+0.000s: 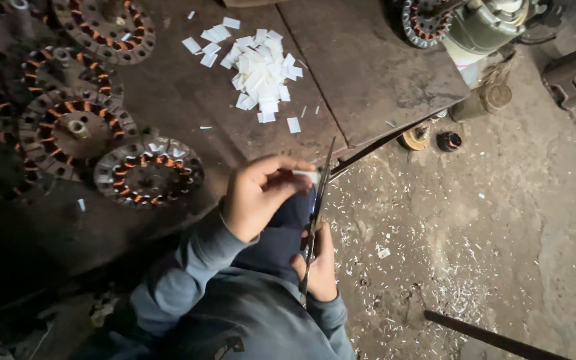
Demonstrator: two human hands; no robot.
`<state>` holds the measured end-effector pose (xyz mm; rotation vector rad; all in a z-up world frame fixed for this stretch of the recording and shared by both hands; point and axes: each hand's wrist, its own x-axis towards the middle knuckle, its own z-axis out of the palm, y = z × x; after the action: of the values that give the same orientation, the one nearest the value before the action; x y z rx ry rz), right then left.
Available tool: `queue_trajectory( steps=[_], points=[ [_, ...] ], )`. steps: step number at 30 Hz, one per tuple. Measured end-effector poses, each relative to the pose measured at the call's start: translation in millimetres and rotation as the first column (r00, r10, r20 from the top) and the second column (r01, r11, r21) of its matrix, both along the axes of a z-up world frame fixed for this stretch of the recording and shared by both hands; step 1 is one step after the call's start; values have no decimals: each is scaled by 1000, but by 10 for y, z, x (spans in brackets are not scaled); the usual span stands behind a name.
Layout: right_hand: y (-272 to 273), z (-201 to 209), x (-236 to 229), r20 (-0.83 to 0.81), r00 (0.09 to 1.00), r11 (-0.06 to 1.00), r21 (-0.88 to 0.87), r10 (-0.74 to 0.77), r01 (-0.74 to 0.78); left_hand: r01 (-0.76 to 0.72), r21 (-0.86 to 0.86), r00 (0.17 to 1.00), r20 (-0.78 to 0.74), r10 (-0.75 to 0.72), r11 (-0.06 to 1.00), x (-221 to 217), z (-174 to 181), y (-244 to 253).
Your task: The person cuts small white rectangular pieces using shears and inserts them into the slots of a circular motor stator. The person repeats this process for multiple stators on a cluttered workbench.
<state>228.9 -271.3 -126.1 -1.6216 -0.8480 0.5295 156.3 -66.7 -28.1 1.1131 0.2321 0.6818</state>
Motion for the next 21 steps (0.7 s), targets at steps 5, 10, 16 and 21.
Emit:
queue_trajectory(
  steps=[5, 10, 16, 21],
  points=[
    [288, 434, -44, 69, 993, 995, -22, 98, -97, 16, -26, 999, 29, -16, 1000, -253, 172, 57],
    [494, 648, -204, 21, 1000, 991, -137, 12, -9, 25, -106, 998, 62, -18, 994, -423, 222, 173],
    [360, 524, -451, -6, 991, 991, -21, -135, 134, 79, -51, 997, -3, -79, 996, -521, 292, 205],
    [131, 337, -634, 35, 964, 963, 68, -264, 261, 178, 12, 983, -52, -178, 984, -449, 283, 119]
  ],
)
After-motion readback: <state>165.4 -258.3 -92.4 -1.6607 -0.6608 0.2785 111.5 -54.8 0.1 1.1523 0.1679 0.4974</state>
